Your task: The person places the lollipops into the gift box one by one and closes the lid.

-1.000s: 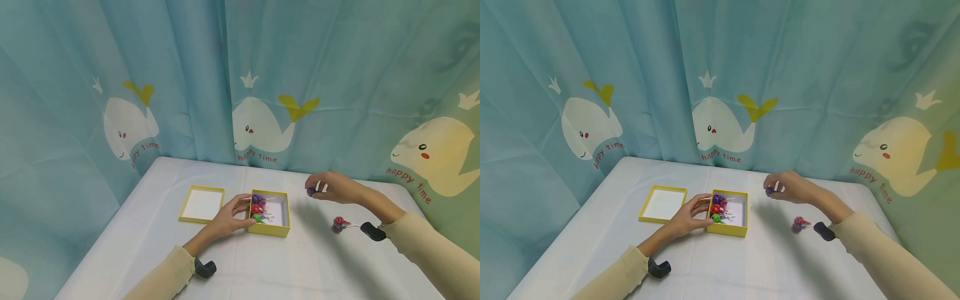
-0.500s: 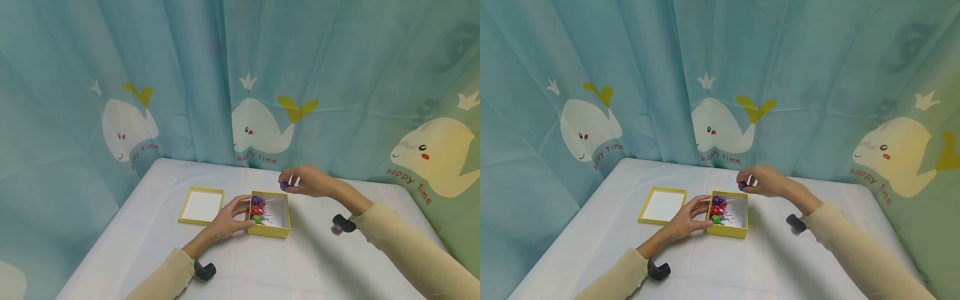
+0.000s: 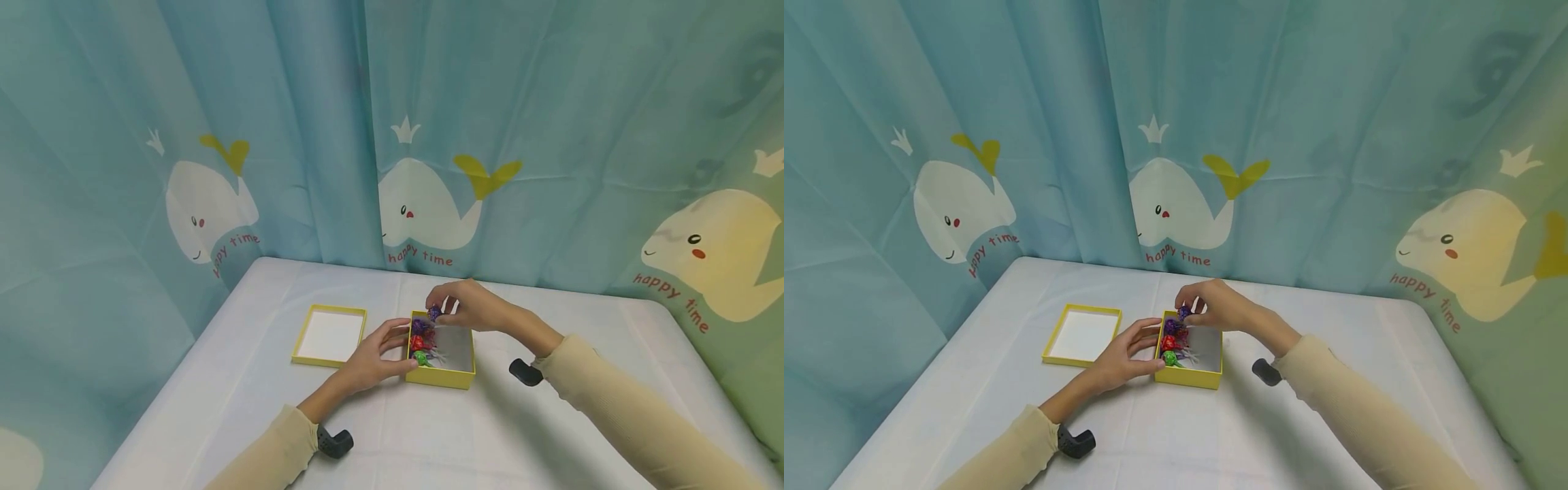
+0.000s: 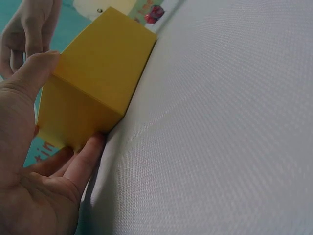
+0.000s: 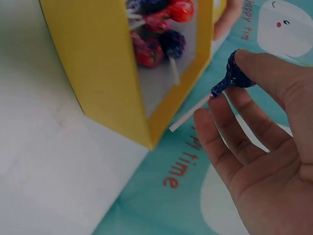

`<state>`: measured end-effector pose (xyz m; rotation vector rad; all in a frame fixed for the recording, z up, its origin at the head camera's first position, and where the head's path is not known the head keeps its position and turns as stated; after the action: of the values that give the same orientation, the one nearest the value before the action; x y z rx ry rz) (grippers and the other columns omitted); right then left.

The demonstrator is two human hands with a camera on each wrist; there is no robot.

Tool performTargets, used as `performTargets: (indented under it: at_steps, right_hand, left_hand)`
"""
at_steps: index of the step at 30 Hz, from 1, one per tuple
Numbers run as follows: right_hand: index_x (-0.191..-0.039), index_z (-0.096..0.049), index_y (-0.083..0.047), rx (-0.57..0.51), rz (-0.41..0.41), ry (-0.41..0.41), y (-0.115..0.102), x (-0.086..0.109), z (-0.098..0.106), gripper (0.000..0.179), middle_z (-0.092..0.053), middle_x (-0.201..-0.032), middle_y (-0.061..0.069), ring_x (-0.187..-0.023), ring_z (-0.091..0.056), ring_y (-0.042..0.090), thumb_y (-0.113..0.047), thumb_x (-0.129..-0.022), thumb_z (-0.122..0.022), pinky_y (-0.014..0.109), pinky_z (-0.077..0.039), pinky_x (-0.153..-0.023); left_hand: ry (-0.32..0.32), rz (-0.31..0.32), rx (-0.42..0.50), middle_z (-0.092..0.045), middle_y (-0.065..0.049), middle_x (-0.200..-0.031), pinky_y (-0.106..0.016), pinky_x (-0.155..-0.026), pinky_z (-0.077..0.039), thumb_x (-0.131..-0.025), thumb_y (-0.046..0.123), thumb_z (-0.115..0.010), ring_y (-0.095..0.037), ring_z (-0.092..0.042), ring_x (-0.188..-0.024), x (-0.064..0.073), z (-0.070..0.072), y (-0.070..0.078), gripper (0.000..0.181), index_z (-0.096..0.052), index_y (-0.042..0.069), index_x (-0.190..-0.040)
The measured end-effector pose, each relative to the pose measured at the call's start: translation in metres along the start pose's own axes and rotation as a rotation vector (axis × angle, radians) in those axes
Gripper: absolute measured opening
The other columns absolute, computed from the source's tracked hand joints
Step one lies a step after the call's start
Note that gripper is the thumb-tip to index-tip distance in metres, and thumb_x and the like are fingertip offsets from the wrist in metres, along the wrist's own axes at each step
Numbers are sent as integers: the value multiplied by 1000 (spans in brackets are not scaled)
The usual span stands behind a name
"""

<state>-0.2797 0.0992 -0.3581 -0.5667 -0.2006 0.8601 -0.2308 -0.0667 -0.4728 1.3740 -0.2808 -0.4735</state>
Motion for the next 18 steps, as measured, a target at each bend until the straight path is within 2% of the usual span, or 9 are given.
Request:
performTargets:
  at_steps: [7, 18]
  right_hand:
    - [-111, -73, -5, 26, 22, 39, 4, -5, -17, 22, -72, -101, 1, -85, -66, 15, -3, -90, -78, 29, -60, -76]
    - [-110, -75, -10, 113, -3, 63, 5, -5, -34, 23, -73, -102, -2, -87, -64, 12, -8, -89, -81, 29, -57, -77]
  left_hand:
    - [1, 2, 13, -47, -13, -156, -38, -100, -55, -92, 17, -79, -31, -49, -140, 0, -1, 2, 75, -40, 17, -156]
    - [3, -2, 4, -46, -13, -156, -41, -102, -54, -93, 16, -78, -32, -49, -140, 0, 0, 1, 73, -41, 19, -155]
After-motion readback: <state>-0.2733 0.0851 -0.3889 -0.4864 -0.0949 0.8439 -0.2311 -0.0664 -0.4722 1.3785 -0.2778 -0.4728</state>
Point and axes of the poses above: each hand's wrist, its own x-axis away from the middle knuckle, its own z-axis out of the back of the hand, y = z × x, the point moved 7 cm from there along -x, towards the middle knuckle
